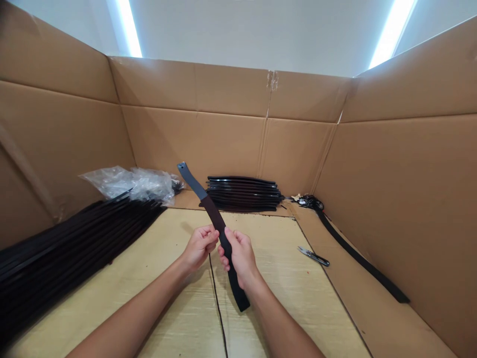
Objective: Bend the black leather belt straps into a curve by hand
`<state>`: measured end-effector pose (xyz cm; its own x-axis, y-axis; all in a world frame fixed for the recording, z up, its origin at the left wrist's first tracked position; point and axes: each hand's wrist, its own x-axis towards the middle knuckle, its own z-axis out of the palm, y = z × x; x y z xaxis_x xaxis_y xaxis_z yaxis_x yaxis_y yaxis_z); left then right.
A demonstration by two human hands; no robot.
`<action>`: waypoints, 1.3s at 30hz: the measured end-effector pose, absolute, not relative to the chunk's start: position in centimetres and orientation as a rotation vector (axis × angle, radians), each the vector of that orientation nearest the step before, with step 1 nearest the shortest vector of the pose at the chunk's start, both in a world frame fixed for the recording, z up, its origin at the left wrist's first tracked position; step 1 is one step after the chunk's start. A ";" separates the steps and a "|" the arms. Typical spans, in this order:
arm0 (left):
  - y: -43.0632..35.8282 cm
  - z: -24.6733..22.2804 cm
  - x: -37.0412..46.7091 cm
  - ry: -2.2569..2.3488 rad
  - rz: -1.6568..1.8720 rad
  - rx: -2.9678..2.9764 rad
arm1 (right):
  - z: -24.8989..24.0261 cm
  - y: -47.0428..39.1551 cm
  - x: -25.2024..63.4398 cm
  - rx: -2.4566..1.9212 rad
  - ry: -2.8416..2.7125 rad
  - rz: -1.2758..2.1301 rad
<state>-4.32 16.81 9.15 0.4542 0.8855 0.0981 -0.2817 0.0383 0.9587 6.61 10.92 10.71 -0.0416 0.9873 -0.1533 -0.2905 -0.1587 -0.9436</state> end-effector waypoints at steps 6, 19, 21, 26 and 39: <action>17.1 9.7 -4.3 0.674 1.105 1.097 | 10.6 11.5 7.1 -0.963 -0.998 1.386; 17.5 10.0 -5.4 0.600 0.905 1.164 | 10.9 10.8 7.7 -1.070 -1.190 1.462; 17.6 9.8 -5.6 0.563 0.864 1.203 | 11.0 10.6 7.6 -1.076 -1.218 1.479; 17.6 9.9 -5.8 0.524 0.832 1.237 | 10.9 10.7 7.2 -1.091 -1.280 1.420; 17.3 9.5 -4.7 0.636 1.007 1.186 | 10.3 11.2 6.9 -1.152 -1.038 1.335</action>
<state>-4.72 17.29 9.47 0.4429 0.8917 0.0931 -0.2990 0.0490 0.9530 6.91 11.16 10.35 0.0043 0.9964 -0.0845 -0.1636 -0.0827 -0.9831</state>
